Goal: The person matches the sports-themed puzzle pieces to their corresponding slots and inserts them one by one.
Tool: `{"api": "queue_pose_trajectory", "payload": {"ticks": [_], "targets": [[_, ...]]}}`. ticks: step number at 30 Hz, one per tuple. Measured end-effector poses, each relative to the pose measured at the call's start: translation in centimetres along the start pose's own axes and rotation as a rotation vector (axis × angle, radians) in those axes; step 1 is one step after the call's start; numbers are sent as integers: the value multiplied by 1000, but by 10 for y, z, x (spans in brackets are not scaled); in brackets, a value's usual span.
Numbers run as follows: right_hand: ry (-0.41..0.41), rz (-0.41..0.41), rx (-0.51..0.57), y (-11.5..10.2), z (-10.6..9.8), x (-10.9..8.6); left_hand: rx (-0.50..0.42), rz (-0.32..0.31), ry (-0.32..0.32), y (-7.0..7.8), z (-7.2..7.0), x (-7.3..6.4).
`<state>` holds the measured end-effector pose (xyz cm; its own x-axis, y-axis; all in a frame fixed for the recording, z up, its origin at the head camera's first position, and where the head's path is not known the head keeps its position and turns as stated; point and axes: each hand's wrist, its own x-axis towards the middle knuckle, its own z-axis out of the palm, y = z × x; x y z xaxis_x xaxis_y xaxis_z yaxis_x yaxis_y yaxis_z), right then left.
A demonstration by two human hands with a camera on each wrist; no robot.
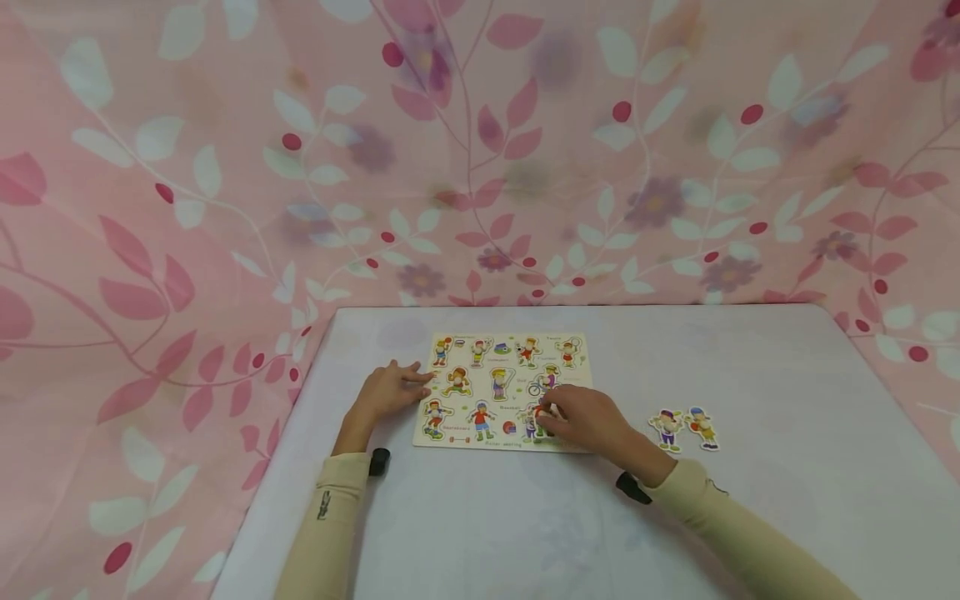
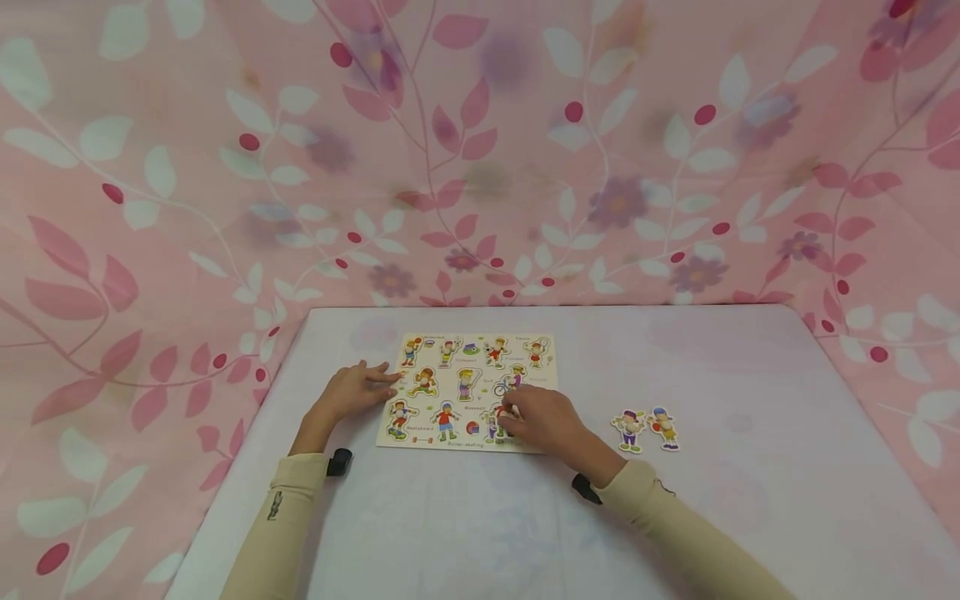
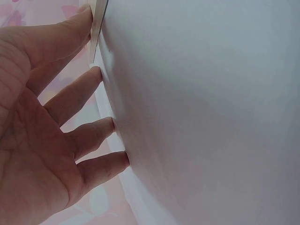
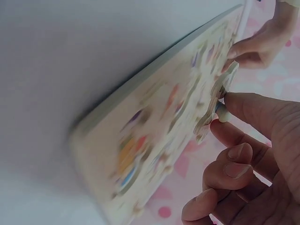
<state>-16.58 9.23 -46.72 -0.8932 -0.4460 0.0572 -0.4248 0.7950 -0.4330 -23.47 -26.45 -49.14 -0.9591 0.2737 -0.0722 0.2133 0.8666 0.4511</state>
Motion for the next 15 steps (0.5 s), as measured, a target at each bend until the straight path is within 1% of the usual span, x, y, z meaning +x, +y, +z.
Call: {"api": "queue_pose_trajectory", "payload": {"ticks": [10, 15], "targets": [[-40, -16, 1, -23, 12, 26, 8, -12, -4, -1, 1, 1], [-56, -47, -1, -30, 17, 35, 10, -5, 0, -1, 0, 1]]}}
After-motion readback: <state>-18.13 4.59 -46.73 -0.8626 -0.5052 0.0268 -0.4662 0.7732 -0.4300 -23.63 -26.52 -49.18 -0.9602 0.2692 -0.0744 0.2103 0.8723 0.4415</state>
